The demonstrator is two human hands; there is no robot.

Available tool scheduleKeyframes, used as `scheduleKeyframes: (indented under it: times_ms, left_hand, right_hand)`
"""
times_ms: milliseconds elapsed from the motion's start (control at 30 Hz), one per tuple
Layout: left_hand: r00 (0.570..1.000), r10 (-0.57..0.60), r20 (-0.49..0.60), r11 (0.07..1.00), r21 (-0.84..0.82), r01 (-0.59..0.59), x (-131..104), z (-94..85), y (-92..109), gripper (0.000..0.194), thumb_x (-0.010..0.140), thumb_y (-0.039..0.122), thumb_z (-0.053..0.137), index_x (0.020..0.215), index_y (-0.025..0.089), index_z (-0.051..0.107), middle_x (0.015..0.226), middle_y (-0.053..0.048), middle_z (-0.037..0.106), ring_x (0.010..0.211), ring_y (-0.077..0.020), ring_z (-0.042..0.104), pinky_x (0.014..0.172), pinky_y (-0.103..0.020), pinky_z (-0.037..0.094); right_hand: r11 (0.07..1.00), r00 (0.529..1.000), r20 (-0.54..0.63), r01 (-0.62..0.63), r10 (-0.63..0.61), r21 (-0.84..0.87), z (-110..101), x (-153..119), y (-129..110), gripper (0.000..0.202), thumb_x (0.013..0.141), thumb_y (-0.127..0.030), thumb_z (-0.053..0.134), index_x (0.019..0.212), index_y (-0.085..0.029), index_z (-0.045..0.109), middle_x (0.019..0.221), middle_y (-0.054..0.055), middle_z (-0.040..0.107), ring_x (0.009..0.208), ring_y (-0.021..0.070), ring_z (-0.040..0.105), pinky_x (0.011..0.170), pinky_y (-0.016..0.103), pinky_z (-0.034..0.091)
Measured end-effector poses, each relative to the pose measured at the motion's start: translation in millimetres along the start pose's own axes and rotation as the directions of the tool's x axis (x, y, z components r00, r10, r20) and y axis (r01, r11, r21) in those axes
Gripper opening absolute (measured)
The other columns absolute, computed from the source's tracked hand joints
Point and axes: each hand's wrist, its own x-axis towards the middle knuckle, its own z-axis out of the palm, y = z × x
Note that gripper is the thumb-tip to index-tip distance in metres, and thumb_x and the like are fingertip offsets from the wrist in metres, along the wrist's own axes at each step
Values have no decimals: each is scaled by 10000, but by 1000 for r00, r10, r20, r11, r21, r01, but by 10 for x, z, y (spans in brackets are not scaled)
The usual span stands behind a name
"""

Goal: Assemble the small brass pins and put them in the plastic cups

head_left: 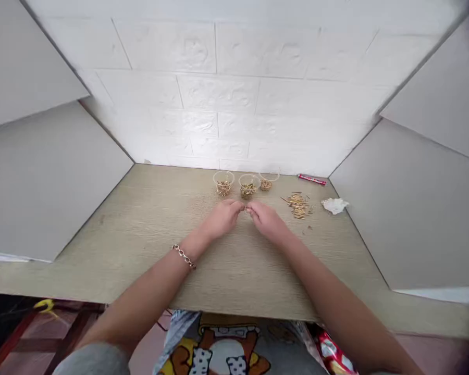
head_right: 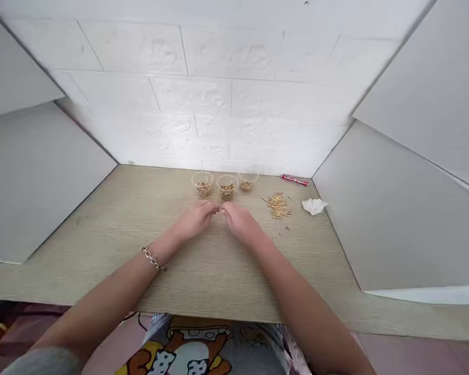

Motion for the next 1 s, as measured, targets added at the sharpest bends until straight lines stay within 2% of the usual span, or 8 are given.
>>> scheduleKeyframes:
  times_ms: [200,333,400,500,567,633,767,1000]
  left_hand:
    - [999,-39,-16,998,-45,38,-30,41,-24,215,802,134,327,865,146,532,779,-55,564,726,-145,505,655,-256,386]
    - [988,-150,-34,956,-259,137,-18,58,-14,209,802,181,350,828,155,556,773,-46,581,728,-139,517,673,-259,390]
    - [955,-295,32,827,-492,272,3,73,-7,213,802,237,369,785,150,562,757,-38,597,667,-119,533,630,-242,400]
    - [849,-461,259,393,-798,457,33,95,8,212,781,293,420,786,133,559,783,-48,621,581,-91,557,502,-194,381]
    - [803,-463,375,115,-873,474,36,100,25,197,753,292,475,804,122,561,785,-57,628,591,-91,576,458,-168,359]
    - [805,-419,420,-54,-896,440,26,96,46,173,726,268,520,791,116,570,747,-54,631,600,-94,584,453,-157,363]
    - [827,-353,437,-181,-899,398,1,87,69,121,708,218,548,741,107,584,689,-43,630,587,-91,582,459,-153,386]
    - [817,-362,449,-157,-893,421,-3,144,37,147,712,239,553,754,105,597,701,-41,626,617,-90,584,473,-145,399]
  right_hand:
    - [999,999,9,33,-33,2,-40,-9,12,192,847,-251,316,860,-189,497,799,31,542,744,138,488,639,243,338]
    - [1000,999,-35,8,-9,-22,-20,-8,32,190,837,-267,347,929,-186,492,842,39,558,770,145,502,654,250,356]
    - [998,994,-100,-41,37,-37,-7,-15,31,213,820,-301,386,970,-185,483,848,38,563,741,143,511,627,247,367]
    - [994,966,-251,-85,66,-68,11,-35,1,260,789,-360,438,969,-182,499,841,37,573,684,133,518,580,236,375]
    - [992,944,-331,-32,-10,-123,27,-51,-31,240,792,-357,438,929,-183,533,850,39,581,714,132,524,606,233,382]
    - [979,926,-360,47,-118,-200,45,-64,-57,218,813,-323,414,895,-189,565,863,40,587,772,132,525,664,233,381]
    - [942,914,-342,107,-219,-318,72,-73,-67,238,833,-292,389,884,-187,596,863,43,599,804,134,523,729,251,364]
    - [901,923,-293,108,-247,-420,74,-64,-67,243,836,-292,389,863,-184,605,854,43,604,804,146,510,740,277,332]
